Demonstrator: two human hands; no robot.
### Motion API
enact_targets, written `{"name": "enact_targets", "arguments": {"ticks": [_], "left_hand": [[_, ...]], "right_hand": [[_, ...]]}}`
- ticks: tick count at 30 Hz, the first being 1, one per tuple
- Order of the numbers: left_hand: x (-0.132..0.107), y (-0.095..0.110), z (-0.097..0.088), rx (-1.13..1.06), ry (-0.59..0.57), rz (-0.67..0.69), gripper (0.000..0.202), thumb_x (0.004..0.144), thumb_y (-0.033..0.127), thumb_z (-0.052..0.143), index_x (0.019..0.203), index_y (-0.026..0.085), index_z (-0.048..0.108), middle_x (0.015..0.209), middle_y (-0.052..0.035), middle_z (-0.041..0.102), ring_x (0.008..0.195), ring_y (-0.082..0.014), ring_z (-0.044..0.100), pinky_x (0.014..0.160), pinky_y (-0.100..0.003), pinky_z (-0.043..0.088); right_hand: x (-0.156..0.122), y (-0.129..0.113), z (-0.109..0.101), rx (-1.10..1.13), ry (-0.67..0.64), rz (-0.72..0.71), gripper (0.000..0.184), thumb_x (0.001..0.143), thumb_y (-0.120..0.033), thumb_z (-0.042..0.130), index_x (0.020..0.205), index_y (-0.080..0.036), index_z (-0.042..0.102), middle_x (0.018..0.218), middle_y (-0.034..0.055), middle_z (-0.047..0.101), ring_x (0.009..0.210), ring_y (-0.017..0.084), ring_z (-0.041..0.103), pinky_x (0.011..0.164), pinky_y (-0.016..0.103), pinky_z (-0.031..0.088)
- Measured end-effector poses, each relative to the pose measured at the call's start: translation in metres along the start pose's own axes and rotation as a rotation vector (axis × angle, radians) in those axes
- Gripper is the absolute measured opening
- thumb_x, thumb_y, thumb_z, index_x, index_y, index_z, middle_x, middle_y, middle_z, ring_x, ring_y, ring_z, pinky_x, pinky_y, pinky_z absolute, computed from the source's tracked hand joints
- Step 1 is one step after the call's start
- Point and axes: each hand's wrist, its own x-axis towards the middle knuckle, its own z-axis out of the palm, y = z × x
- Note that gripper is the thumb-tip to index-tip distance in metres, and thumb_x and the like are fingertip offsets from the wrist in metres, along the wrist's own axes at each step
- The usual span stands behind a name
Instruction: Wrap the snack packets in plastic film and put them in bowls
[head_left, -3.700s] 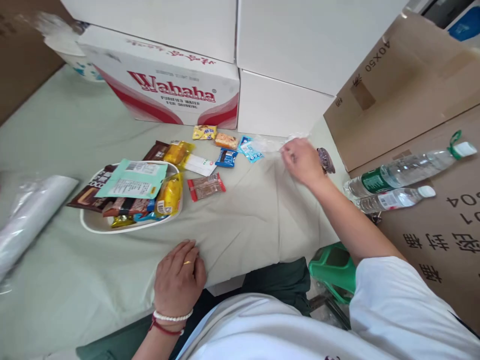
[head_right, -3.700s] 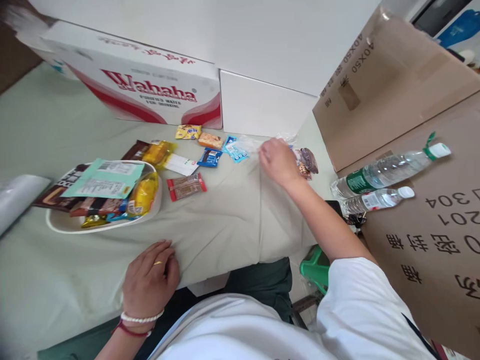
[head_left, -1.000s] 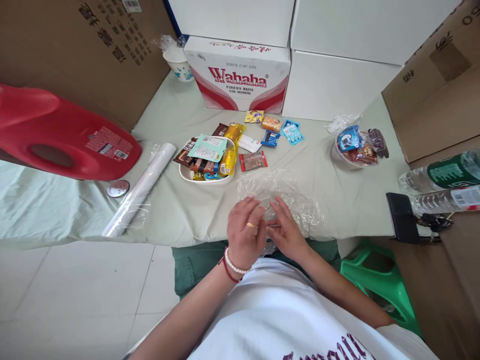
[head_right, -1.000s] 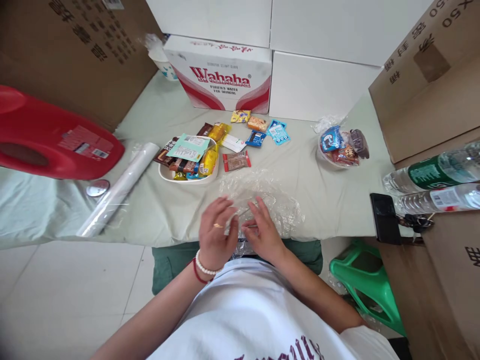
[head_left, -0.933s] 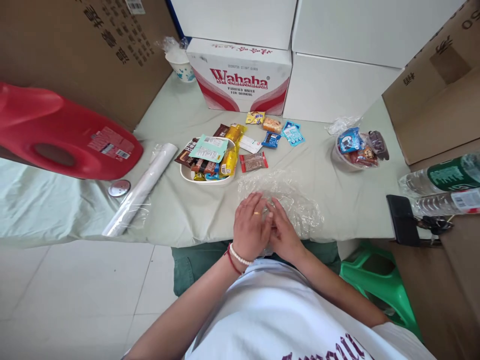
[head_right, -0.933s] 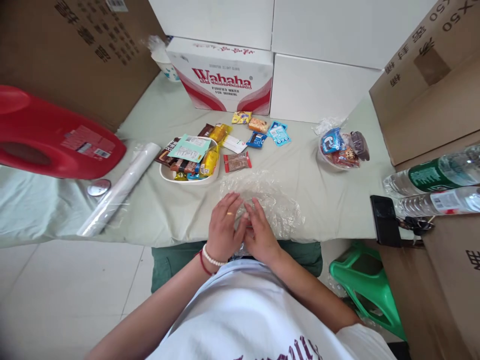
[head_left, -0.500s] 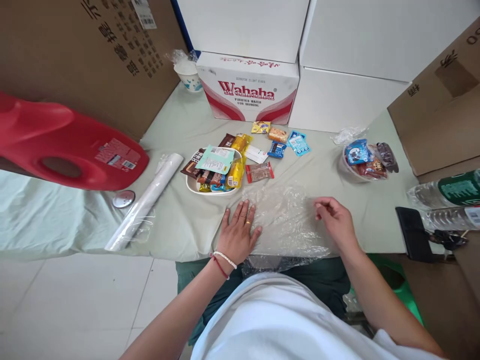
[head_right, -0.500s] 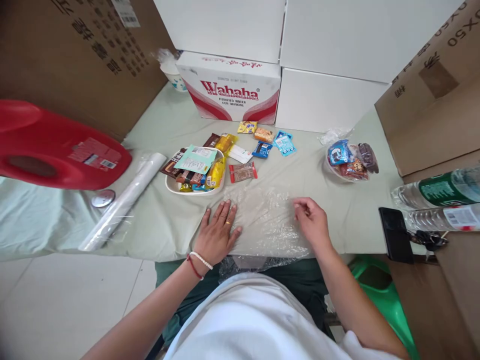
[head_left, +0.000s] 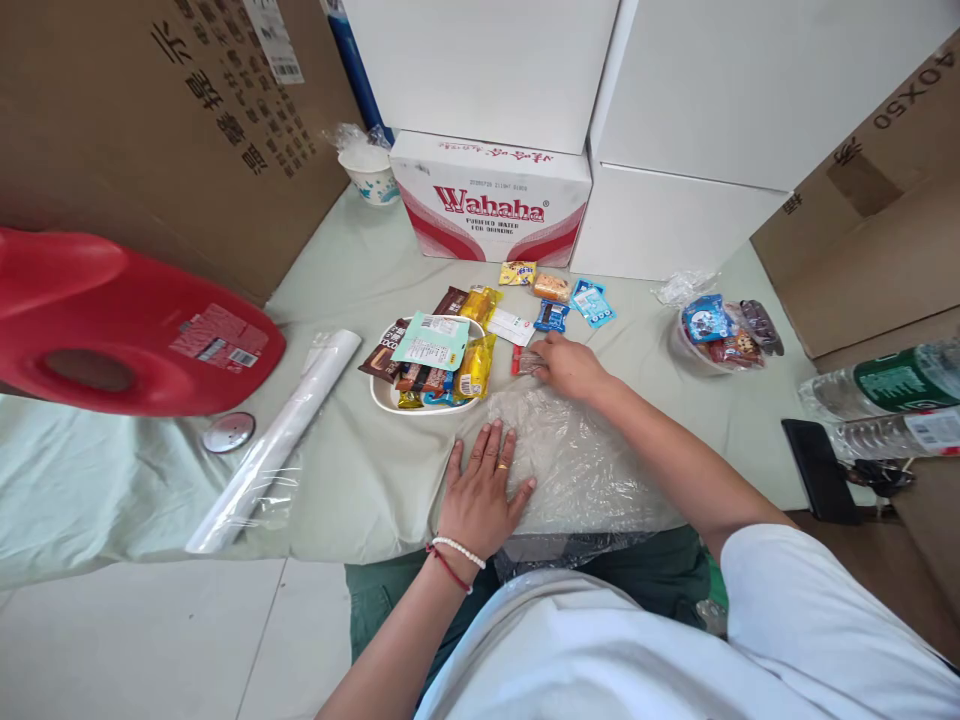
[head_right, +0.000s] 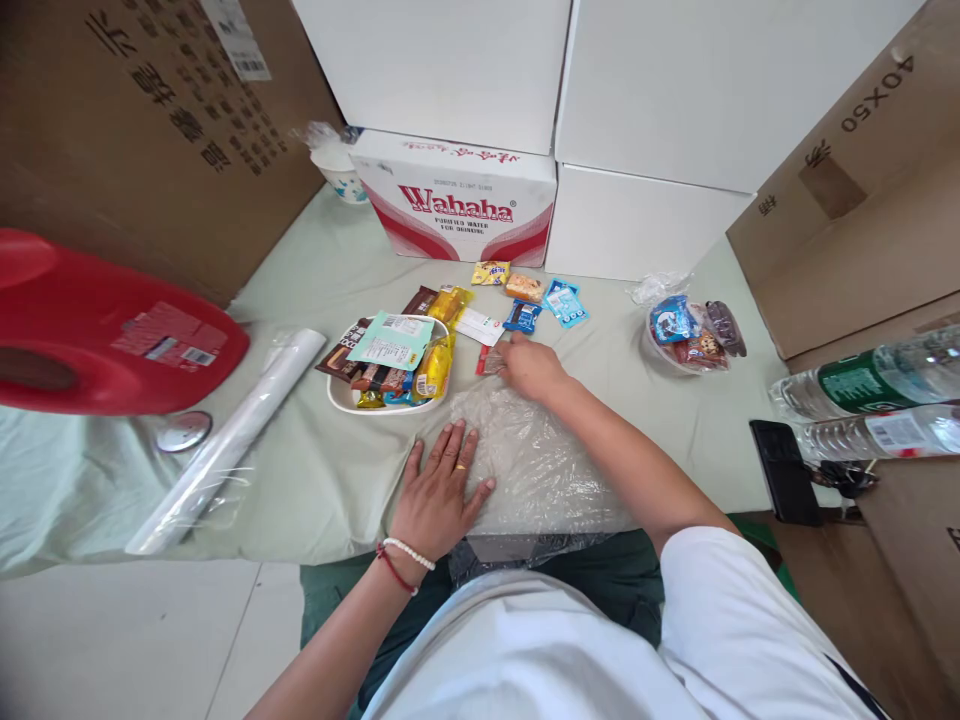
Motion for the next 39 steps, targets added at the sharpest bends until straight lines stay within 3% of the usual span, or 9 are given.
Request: {"name": "enact_targets", "arguments": {"ticks": [7,10,14,19,23,26,29,34,39], "left_hand": [[0.0,-0.001,0.004,0.008,0.033,0.024,0.069,0.105,0.051,0.043,0.163,0.015,0.038,0.171,-0.0153,0.03,0.157,-0.0342,0.036,0.128,-0.059,0.021],[-0.001,-0.001,0.003,0.008,0.036,0.029,0.069,0.105,0.05,0.043,0.163,0.013,0.037,0.17,-0.0159,0.031,0.156,-0.0346,0.037,0.128,-0.06,0.021],[0.0,-0.001,0.002,0.007,0.048,0.029,0.067,0.105,0.047,0.044,0.163,0.015,0.038,0.17,-0.0158,0.032,0.156,-0.0341,0.037,0.128,-0.06,0.021],[0.0,-0.002,0.003,0.024,0.05,0.037,0.066,0.105,0.047,0.043,0.162,0.014,0.039,0.17,-0.0155,0.031,0.156,-0.033,0.037,0.129,-0.059,0.019],[0.001,-0.002,0.002,0.025,0.048,0.037,0.066,0.105,0.047,0.044,0.162,0.015,0.04,0.169,-0.0162,0.034,0.155,-0.0339,0.039,0.129,-0.059,0.019],[0.002,-0.001,0.001,0.025,0.042,0.037,0.066,0.104,0.047,0.045,0.162,0.016,0.041,0.169,-0.0161,0.035,0.154,-0.0348,0.041,0.128,-0.06,0.021],[0.002,-0.001,0.001,0.019,0.048,0.033,0.066,0.103,0.047,0.046,0.162,0.017,0.041,0.168,-0.016,0.036,0.153,-0.0352,0.043,0.128,-0.06,0.022],[0.002,-0.002,0.002,0.003,0.054,0.033,0.065,0.103,0.047,0.046,0.161,0.018,0.042,0.168,-0.0153,0.036,0.153,-0.0345,0.042,0.129,-0.059,0.021],[0.003,-0.003,0.004,-0.002,0.063,0.034,0.066,0.103,0.047,0.046,0.162,0.016,0.041,0.168,-0.0157,0.036,0.153,-0.0351,0.042,0.128,-0.06,0.021]], "right_hand": [[-0.1,0.03,-0.034,0.428,0.282,-0.13,0.034,0.095,-0.029,0.066,0.129,-0.024,0.064,0.111,0.0078,0.064,0.089,0.02,0.064,0.082,0.033,0.053],[-0.14,0.011,-0.018,0.455,0.158,-0.255,0.034,0.1,-0.032,0.063,0.133,-0.025,0.062,0.114,0.0084,0.064,0.093,0.02,0.065,0.081,0.032,0.054],[-0.162,-0.012,0.02,0.189,-0.106,-0.188,0.046,0.099,-0.024,0.062,0.144,-0.021,0.057,0.13,0.0138,0.063,0.096,0.022,0.069,0.08,0.034,0.055],[-0.128,0.002,0.0,0.234,-0.206,-0.234,0.035,0.103,-0.046,0.059,0.13,-0.026,0.07,0.117,0.0083,0.072,0.099,0.023,0.071,0.085,0.032,0.053],[-0.043,0.025,-0.028,0.122,0.105,0.102,0.046,0.108,-0.044,0.045,0.143,-0.019,0.062,0.128,0.0155,0.069,0.113,0.03,0.067,0.095,0.04,0.051],[0.024,0.036,-0.018,0.073,0.228,0.203,0.057,0.105,-0.043,0.05,0.155,-0.017,0.05,0.151,0.0209,0.053,0.131,0.036,0.055,0.106,0.046,0.046],[0.058,0.043,0.001,0.061,0.238,0.09,0.051,0.103,-0.039,0.052,0.147,-0.014,0.058,0.153,0.0199,0.052,0.137,0.034,0.048,0.116,0.048,0.035],[0.033,0.065,0.02,0.156,0.205,-0.124,0.032,0.104,-0.038,0.048,0.119,-0.022,0.072,0.134,0.009,0.069,0.134,0.025,0.053,0.122,0.045,0.029],[-0.006,0.085,0.024,0.149,0.308,0.146,0.052,0.094,-0.03,0.062,0.143,-0.015,0.058,0.158,0.0185,0.048,0.142,0.033,0.043,0.116,0.048,0.036]]}}
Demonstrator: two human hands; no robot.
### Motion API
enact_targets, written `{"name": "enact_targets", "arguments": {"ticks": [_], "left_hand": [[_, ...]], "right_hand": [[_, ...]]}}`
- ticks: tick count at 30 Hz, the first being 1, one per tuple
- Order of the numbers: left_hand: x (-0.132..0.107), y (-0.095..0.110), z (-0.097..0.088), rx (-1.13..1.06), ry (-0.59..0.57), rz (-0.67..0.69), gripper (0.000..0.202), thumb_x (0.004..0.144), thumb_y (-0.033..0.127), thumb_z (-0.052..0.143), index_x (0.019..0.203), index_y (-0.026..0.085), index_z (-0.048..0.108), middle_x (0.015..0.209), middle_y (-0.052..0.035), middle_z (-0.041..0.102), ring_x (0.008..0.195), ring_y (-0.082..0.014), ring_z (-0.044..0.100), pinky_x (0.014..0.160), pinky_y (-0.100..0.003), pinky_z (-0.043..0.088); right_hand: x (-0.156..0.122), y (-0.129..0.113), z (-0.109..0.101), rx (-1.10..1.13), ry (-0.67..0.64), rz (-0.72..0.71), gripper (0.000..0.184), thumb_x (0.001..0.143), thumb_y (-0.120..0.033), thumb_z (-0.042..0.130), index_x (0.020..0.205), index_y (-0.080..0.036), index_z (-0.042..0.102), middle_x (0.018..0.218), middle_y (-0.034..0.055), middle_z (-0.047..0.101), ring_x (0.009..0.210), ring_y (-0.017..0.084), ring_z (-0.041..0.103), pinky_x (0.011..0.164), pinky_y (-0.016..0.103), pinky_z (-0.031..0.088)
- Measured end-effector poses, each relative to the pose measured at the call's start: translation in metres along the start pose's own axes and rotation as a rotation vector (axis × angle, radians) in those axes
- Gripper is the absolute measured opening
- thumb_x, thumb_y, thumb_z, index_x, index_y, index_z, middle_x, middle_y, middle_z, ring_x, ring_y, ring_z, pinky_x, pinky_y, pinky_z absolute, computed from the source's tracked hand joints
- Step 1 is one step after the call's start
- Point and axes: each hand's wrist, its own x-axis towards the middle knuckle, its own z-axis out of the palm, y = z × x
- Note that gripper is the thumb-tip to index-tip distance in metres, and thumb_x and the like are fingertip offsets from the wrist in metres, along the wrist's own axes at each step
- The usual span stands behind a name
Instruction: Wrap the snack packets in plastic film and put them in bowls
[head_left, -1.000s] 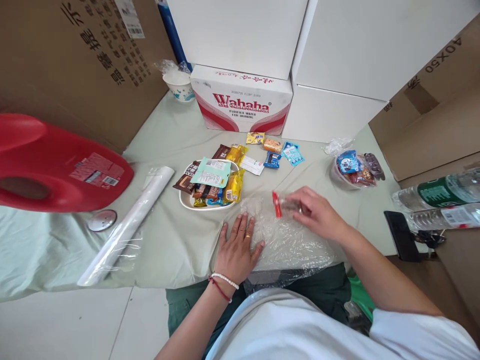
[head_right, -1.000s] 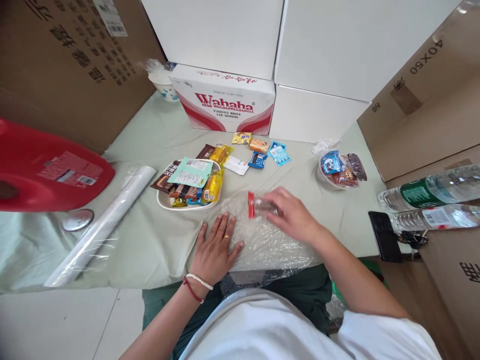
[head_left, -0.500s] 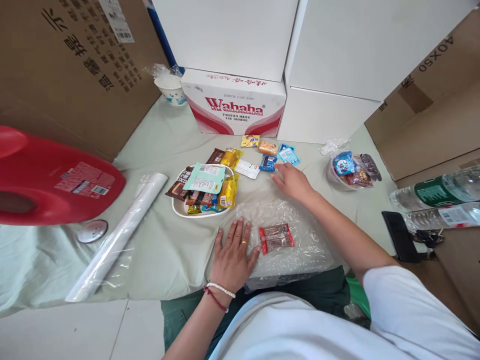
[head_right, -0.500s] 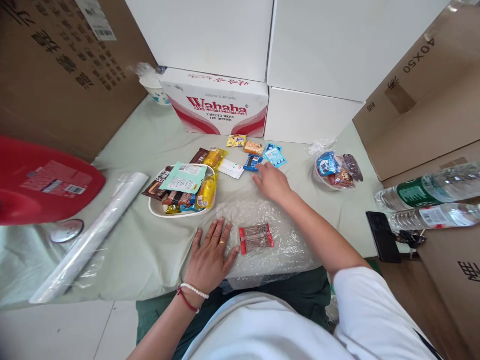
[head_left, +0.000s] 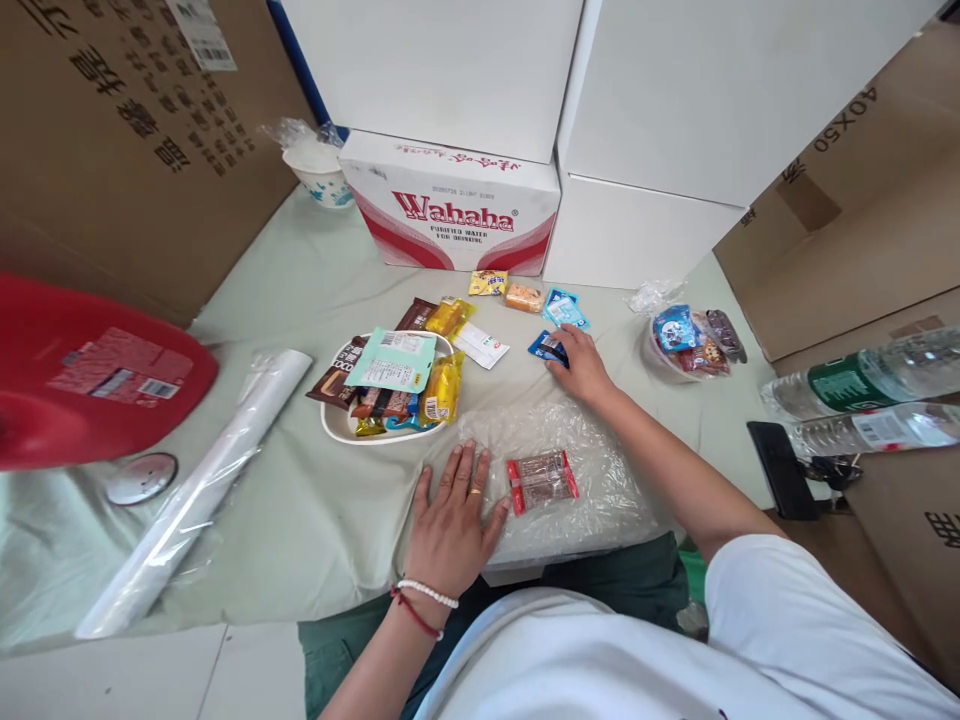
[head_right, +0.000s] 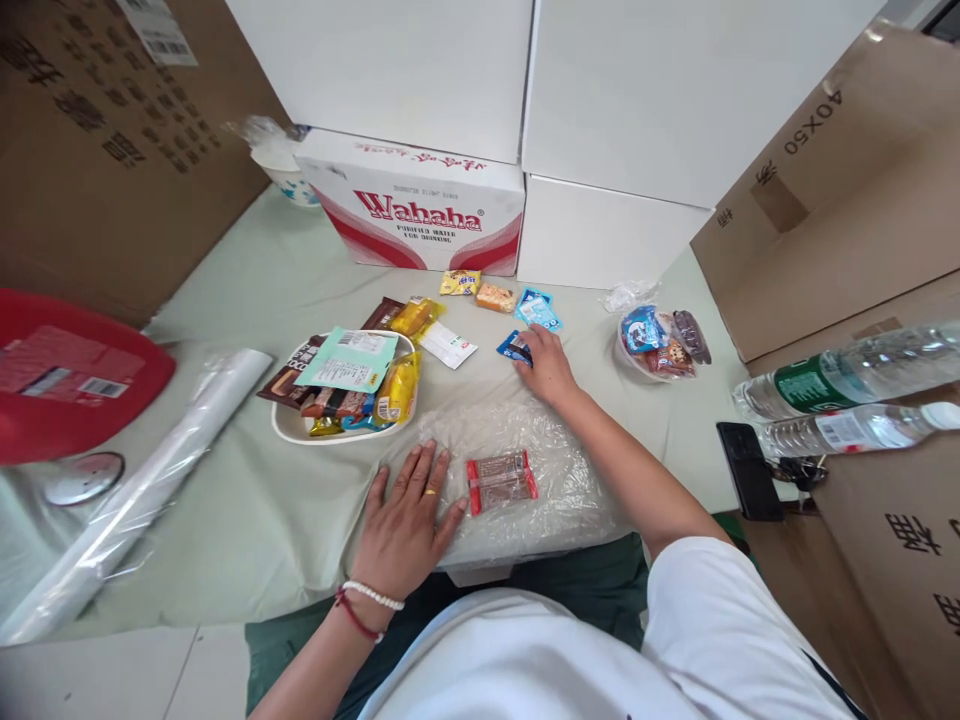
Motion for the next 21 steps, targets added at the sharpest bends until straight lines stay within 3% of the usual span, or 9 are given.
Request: {"name": "enact_targets", "arguments": {"ticks": [3,8,11,14,17,21], "left_hand": [[0.0,0.0,0.0,0.019,0.007,0.01,0.065,0.103,0.047,0.046,0.16,0.015,0.044,0.168,-0.0158,0.036,0.153,-0.0348,0.042,0.128,-0.06,0.021],[0.001,0.001,-0.002,0.021,-0.01,-0.001,0.064,0.104,0.047,0.045,0.159,0.015,0.045,0.168,-0.0156,0.037,0.153,-0.0342,0.042,0.127,-0.06,0.023],[0.001,0.003,-0.004,-0.001,-0.041,-0.024,0.065,0.104,0.048,0.043,0.161,0.017,0.042,0.168,-0.0154,0.037,0.155,-0.0336,0.04,0.128,-0.059,0.022],[0.001,0.005,-0.005,-0.022,-0.065,-0.043,0.067,0.104,0.048,0.042,0.164,0.018,0.037,0.169,-0.0154,0.035,0.157,-0.0332,0.037,0.129,-0.059,0.02],[0.002,0.003,-0.006,-0.027,-0.084,-0.05,0.067,0.105,0.049,0.041,0.165,0.019,0.034,0.17,-0.0151,0.034,0.157,-0.0328,0.035,0.129,-0.061,0.017],[0.007,-0.009,-0.008,-0.023,-0.09,-0.031,0.062,0.106,0.047,0.035,0.163,0.023,0.039,0.169,-0.0132,0.037,0.156,-0.0323,0.038,0.129,-0.065,0.013]], "right_hand": [[-0.002,-0.001,-0.004,-0.037,-0.05,0.068,0.051,0.095,-0.027,0.059,0.144,-0.012,0.058,0.143,0.0194,0.06,0.127,0.034,0.052,0.111,0.046,0.042],[0.001,-0.022,-0.016,0.007,-0.043,0.001,0.047,0.094,-0.029,0.06,0.139,-0.017,0.061,0.134,0.0162,0.066,0.123,0.033,0.055,0.108,0.046,0.043],[-0.018,-0.041,-0.029,0.182,0.0,-0.087,0.047,0.093,-0.032,0.06,0.138,-0.019,0.061,0.134,0.0134,0.067,0.123,0.031,0.058,0.109,0.044,0.043],[-0.05,-0.051,-0.045,0.322,-0.067,-0.204,0.045,0.093,-0.036,0.062,0.137,-0.025,0.063,0.131,0.0093,0.069,0.12,0.029,0.061,0.107,0.044,0.045],[-0.072,-0.04,-0.052,0.276,-0.085,-0.183,0.045,0.092,-0.035,0.063,0.136,-0.025,0.065,0.129,0.0101,0.069,0.119,0.031,0.061,0.107,0.046,0.045],[-0.067,0.0,-0.045,0.074,-0.001,0.027,0.047,0.09,-0.03,0.064,0.136,-0.02,0.065,0.129,0.0134,0.069,0.118,0.032,0.06,0.106,0.047,0.046]]}}
